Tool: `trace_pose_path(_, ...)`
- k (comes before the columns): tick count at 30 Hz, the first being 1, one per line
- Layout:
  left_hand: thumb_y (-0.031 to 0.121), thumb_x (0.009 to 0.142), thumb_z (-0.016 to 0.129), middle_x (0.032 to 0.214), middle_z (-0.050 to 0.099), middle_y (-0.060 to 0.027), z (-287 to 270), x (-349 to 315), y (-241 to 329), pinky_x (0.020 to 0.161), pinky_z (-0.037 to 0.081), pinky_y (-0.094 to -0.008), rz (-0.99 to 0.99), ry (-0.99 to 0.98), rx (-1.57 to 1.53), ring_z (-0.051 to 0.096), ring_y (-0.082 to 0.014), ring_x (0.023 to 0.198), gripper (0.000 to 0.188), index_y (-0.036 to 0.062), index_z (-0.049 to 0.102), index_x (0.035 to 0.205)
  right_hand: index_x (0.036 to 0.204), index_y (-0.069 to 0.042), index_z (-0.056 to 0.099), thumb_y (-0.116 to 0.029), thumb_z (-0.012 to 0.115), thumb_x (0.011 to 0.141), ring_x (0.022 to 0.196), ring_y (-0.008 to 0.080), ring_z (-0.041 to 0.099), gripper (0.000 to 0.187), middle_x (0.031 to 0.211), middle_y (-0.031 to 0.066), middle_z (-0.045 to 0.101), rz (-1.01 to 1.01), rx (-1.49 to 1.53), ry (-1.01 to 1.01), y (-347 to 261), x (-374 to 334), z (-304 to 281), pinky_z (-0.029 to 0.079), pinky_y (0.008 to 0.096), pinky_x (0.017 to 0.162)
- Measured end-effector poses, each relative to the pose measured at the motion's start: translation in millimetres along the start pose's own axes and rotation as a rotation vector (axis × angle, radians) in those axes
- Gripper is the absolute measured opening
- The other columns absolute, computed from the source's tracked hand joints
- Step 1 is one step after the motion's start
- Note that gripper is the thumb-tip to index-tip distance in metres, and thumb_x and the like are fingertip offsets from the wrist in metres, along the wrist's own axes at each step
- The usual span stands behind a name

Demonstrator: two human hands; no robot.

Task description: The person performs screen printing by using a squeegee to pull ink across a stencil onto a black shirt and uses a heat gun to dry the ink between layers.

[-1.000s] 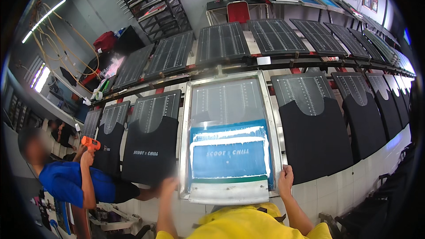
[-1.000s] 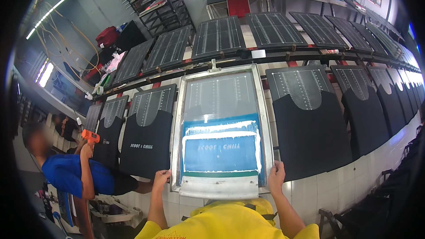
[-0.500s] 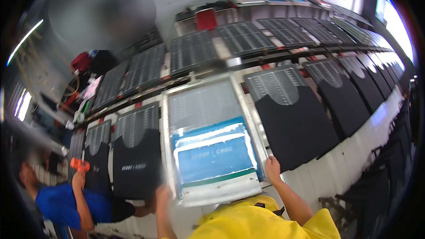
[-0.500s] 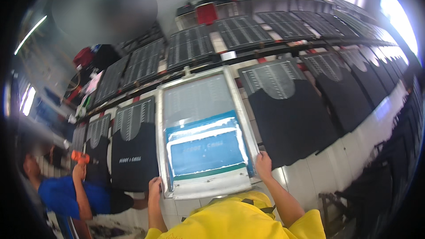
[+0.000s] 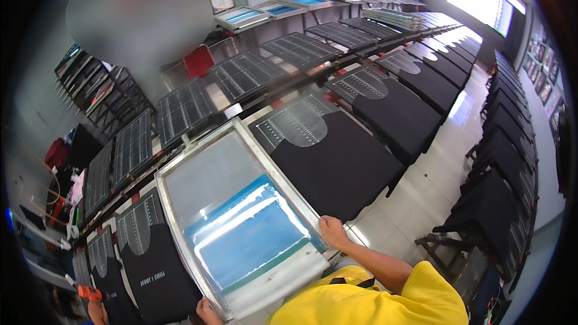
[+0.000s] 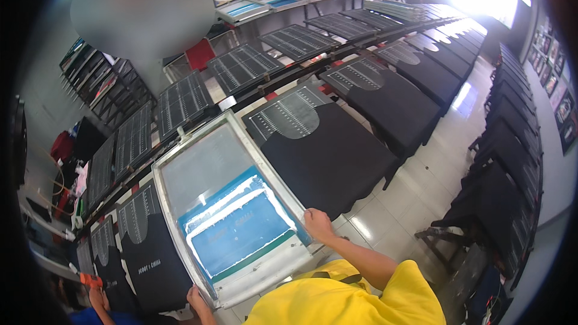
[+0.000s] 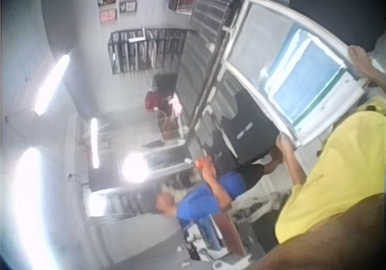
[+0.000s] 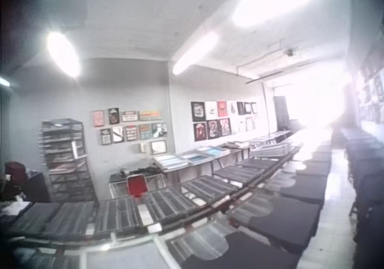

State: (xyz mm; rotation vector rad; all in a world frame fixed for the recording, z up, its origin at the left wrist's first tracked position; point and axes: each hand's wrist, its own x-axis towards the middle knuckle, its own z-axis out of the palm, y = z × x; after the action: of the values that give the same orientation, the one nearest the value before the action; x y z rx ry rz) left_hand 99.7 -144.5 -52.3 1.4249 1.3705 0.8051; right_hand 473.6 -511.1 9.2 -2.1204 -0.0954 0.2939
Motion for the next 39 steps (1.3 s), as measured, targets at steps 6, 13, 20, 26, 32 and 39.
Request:
trace_pose_path(6, 0.020, 0.096, 0.062, 0.078, 0.061, -0.0039, 73, -93, 47, 0.065, 0.042, -0.0286, -0.005, 0.028, -0.026, 0.055, -0.0134, 0.073, 0.028, -0.0068, 0.065, 0.086, 0.105, 0.003, 0.070, -0.026, 0.048, 0.096, 0.099, 0.0462, 0.066, 0.037, 0.099, 0.0287, 0.069, -0.038, -0.005, 0.028, 35, 35, -76, 0.051, 0.0476, 0.087)
trace_pose_path(13, 0.025, 0.091, 0.063, 0.075, 0.065, -0.0108, 195, -184, 75, 0.063, 0.046, -0.0380, 0.126, -0.108, 0.141, 0.060, -0.0220, 0.069, 0.030, -0.0026, 0.067, 0.079, 0.085, 0.008, 0.060, -0.017, 0.048, 0.094, 0.068, 0.0198, 0.054, 0.029, 0.069, 0.0151, 0.056, -0.104, 0.036, 0.122, 114, 113, -195, 0.043, 0.0385, 0.064)
trace_pose_path(20, 0.027, 0.093, 0.061, 0.097, 0.074, -0.0184, 299, -245, 80, 0.085, 0.051, -0.0379, 0.050, -0.156, 0.131, 0.069, -0.0278, 0.092, 0.036, -0.0054, 0.072, 0.104, 0.088, 0.008, 0.065, -0.018, 0.047, 0.092, 0.073, 0.0365, 0.063, 0.032, 0.077, 0.0259, 0.063, -0.100, -0.062, 0.147, 165, 187, -289, 0.047, 0.0453, 0.071)
trace_pose_path(26, 0.019, 0.091, 0.064, 0.093, 0.074, -0.0156, 345, -266, 102, 0.082, 0.051, -0.0333, 0.027, -0.153, 0.025, 0.068, -0.0218, 0.088, 0.029, -0.0073, 0.072, 0.100, 0.083, 0.008, 0.062, -0.019, 0.047, 0.092, 0.068, 0.0353, 0.060, 0.032, 0.074, 0.0255, 0.061, -0.047, -0.042, 0.117, 158, 222, -313, 0.045, 0.0456, 0.068)
trace_pose_path(32, 0.020, 0.092, 0.064, 0.091, 0.074, -0.0150, 363, -260, 96, 0.080, 0.051, -0.0333, 0.042, -0.147, 0.046, 0.068, -0.0214, 0.086, 0.030, -0.0078, 0.072, 0.098, 0.082, 0.008, 0.062, -0.019, 0.047, 0.093, 0.067, 0.0346, 0.060, 0.033, 0.074, 0.0255, 0.061, -0.065, -0.071, 0.111, 175, 249, -309, 0.045, 0.0459, 0.067)
trace_pose_path(39, 0.023, 0.092, 0.064, 0.092, 0.073, -0.0147, 364, -258, 94, 0.078, 0.051, -0.0335, 0.015, -0.135, 0.066, 0.068, -0.0204, 0.085, 0.033, -0.0081, 0.071, 0.102, 0.084, 0.008, 0.063, -0.019, 0.048, 0.093, 0.069, 0.0365, 0.061, 0.033, 0.075, 0.0265, 0.062, -0.057, -0.052, 0.073, 168, 253, -309, 0.046, 0.0462, 0.068)
